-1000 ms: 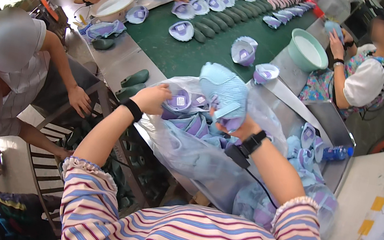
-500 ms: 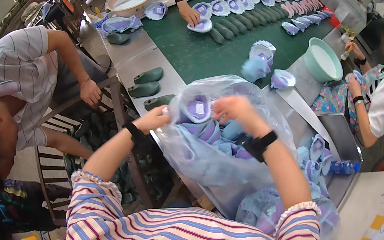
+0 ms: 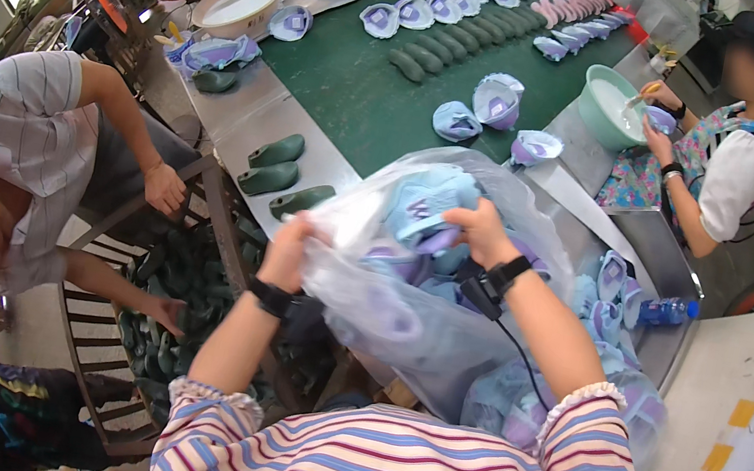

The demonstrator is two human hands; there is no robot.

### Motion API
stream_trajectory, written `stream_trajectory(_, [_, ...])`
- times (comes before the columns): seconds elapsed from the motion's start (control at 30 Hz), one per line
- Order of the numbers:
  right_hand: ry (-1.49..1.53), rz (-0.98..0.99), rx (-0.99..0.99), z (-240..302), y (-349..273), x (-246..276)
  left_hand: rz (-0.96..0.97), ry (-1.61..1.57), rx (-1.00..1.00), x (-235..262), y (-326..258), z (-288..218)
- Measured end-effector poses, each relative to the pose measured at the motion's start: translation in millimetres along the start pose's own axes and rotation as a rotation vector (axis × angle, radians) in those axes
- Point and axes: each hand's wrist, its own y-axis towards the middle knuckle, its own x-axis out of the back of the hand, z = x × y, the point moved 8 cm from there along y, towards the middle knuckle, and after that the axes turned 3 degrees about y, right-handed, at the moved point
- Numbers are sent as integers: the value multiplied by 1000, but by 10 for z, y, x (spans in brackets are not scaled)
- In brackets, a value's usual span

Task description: The person picks light blue slippers from a pile, folds them, and places them into a clear plastic bag. They continue to pack multiple slippers into the bag, occasionally adjusting the contents and the bag itself.

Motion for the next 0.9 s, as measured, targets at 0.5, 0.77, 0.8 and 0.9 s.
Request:
stream_trajectory(0.5, [559, 161, 5, 327, -997, -212, 565, 705, -400, -1968, -673, -414])
stream_trajectory(0.77, [1055, 610, 86, 236, -987, 123, 657, -155, -86, -1970, -514, -337])
stream_trajectory(0.8, [832, 244, 73, 221, -1023, 120, 628, -171, -86, -1922, -510, -312])
stream_trajectory(0.9, [453, 290, 50, 419, -1084, -73, 580, -200, -110, -1826, -477, -246])
